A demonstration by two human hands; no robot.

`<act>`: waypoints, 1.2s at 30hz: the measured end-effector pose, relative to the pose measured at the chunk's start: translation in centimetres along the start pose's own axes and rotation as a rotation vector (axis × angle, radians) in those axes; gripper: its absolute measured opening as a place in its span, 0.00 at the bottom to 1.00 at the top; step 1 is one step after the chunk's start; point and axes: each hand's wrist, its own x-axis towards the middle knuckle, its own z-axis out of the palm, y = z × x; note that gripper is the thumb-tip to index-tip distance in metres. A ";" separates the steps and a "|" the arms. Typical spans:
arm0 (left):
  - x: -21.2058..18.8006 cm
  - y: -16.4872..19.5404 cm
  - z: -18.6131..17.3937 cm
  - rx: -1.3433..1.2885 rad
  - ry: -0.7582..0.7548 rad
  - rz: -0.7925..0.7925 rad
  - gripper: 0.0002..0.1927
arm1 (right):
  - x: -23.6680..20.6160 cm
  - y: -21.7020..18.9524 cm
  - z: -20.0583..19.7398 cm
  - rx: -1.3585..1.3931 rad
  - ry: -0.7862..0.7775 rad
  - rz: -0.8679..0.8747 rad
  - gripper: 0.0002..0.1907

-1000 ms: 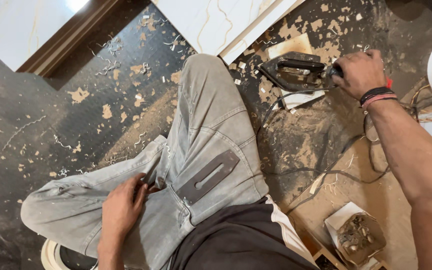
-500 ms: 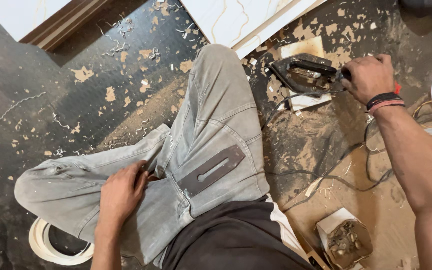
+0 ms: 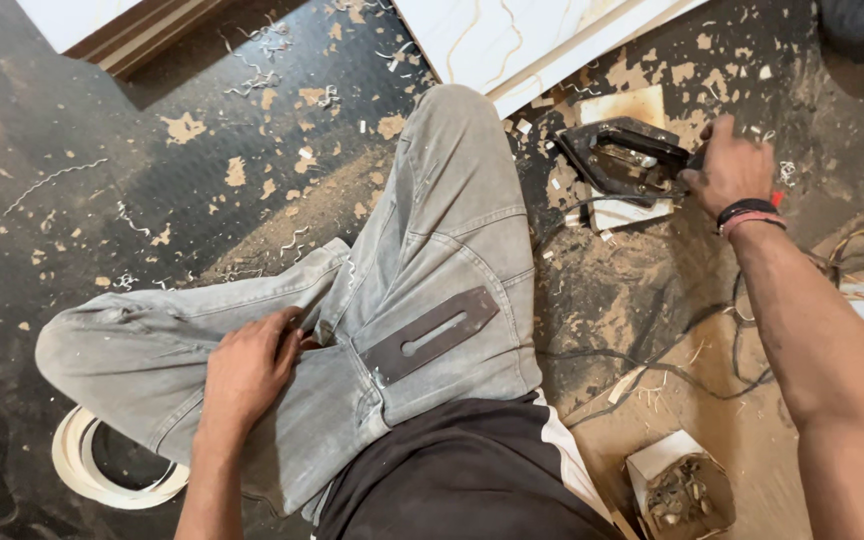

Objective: The person sits on the floor and applies white edge banding tape to the edges of laminated boards, pressing the tape along the edge and trimming it with a handheld edge trimmer. They handle several boards one at a time, aligning the tape and running the trimmer along the edges, then set finished boards aside.

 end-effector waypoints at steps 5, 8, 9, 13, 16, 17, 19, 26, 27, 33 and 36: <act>-0.7 -1.0 -0.1 -0.111 0.129 0.068 0.16 | -4.1 -4.5 -6.4 0.263 0.399 -0.149 0.19; -1.5 -1.2 -0.6 -0.194 0.200 0.083 0.15 | -10.6 -11.8 -10.5 0.780 0.206 -0.181 0.15; -1.8 -1.1 -0.9 -0.214 0.241 0.096 0.15 | -12.8 -14.7 -11.6 0.739 0.151 -0.381 0.19; -3.2 0.3 -3.6 -0.290 0.362 0.183 0.13 | -18.9 -25.3 -14.6 0.423 0.232 -1.049 0.32; -5.2 1.3 -8.0 -0.242 0.421 0.240 0.12 | -21.2 -30.2 -16.7 0.202 0.078 -1.087 0.34; -5.5 1.4 -10.1 -0.204 0.454 0.300 0.12 | -21.1 -30.7 -17.7 0.183 -0.020 -1.108 0.33; -6.5 1.6 -14.3 -0.127 0.513 0.412 0.11 | -20.6 -30.8 -19.8 0.134 -0.224 -1.141 0.32; -7.8 0.1 -24.1 0.048 0.575 0.425 0.12 | -9.5 -29.0 -28.1 0.565 0.052 -0.936 0.29; -6.9 -0.5 -24.5 0.029 0.516 0.426 0.13 | -6.8 -29.7 -28.8 0.581 0.005 -0.780 0.24; 1.5 -6.5 -24.0 -0.074 0.195 0.375 0.14 | 10.4 -42.3 -24.2 0.781 -0.507 -0.506 0.17; 8.4 -11.4 -24.2 -0.075 0.031 0.332 0.15 | 15.7 -49.3 -20.4 0.515 -0.693 -0.554 0.19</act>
